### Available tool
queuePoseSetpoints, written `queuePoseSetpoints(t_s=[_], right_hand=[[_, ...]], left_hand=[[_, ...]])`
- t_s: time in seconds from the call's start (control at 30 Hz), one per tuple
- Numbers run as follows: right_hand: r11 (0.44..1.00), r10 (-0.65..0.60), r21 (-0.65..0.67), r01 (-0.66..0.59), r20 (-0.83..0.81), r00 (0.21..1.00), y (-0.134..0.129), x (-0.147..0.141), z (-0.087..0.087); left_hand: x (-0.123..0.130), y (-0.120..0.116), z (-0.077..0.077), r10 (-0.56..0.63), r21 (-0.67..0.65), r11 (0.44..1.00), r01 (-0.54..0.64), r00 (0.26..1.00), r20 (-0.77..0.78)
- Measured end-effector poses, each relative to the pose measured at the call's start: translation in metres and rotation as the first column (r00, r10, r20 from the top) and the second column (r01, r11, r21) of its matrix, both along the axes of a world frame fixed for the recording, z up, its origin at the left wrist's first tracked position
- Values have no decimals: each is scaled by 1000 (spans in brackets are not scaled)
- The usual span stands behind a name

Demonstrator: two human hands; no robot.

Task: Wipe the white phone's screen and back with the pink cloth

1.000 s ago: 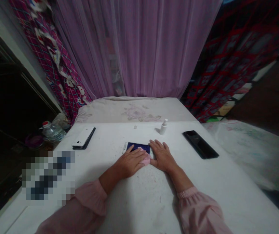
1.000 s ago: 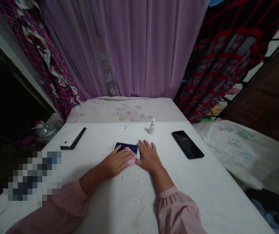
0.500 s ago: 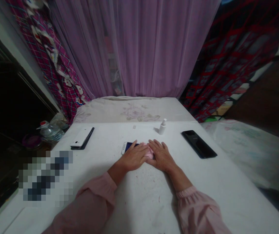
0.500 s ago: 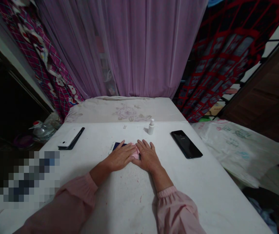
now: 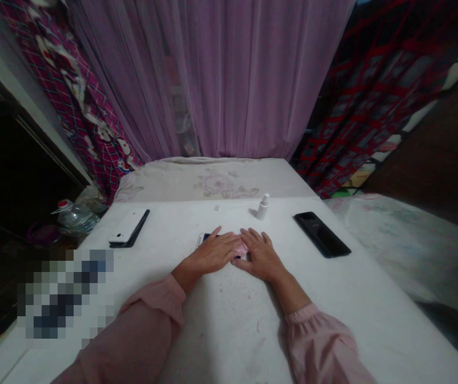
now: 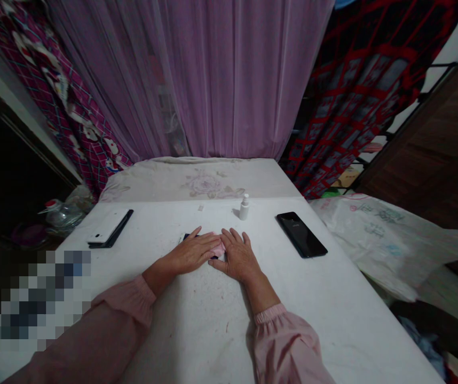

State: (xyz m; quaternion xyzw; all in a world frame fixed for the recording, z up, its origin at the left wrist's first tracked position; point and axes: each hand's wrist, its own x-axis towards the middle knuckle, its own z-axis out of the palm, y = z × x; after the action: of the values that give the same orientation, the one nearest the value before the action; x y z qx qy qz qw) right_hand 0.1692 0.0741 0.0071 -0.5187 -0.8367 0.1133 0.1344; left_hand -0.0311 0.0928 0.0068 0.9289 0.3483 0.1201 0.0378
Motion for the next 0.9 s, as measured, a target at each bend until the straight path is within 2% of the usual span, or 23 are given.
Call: queuePoseSetpoints(t_s=[0.1, 0.33, 0.63, 0.9], right_hand=[[1000, 5, 16, -5, -3, 1000, 0, 1, -1], [1000, 27, 2, -27, 37, 999, 1, 2, 0], [1000, -1, 6, 1, 1, 1000, 0, 0, 0], [1000, 23, -16, -22, 31, 999, 1, 1, 1]], left_hand=[[-1, -3, 0, -7, -31, 999, 7, 1000, 4], [-14, -26, 7, -93, -17, 996, 93, 995, 40], [-1, 2, 1, -8, -56, 998, 8, 1000, -10], [-17, -27, 6, -99, -102, 989, 104, 994, 52]])
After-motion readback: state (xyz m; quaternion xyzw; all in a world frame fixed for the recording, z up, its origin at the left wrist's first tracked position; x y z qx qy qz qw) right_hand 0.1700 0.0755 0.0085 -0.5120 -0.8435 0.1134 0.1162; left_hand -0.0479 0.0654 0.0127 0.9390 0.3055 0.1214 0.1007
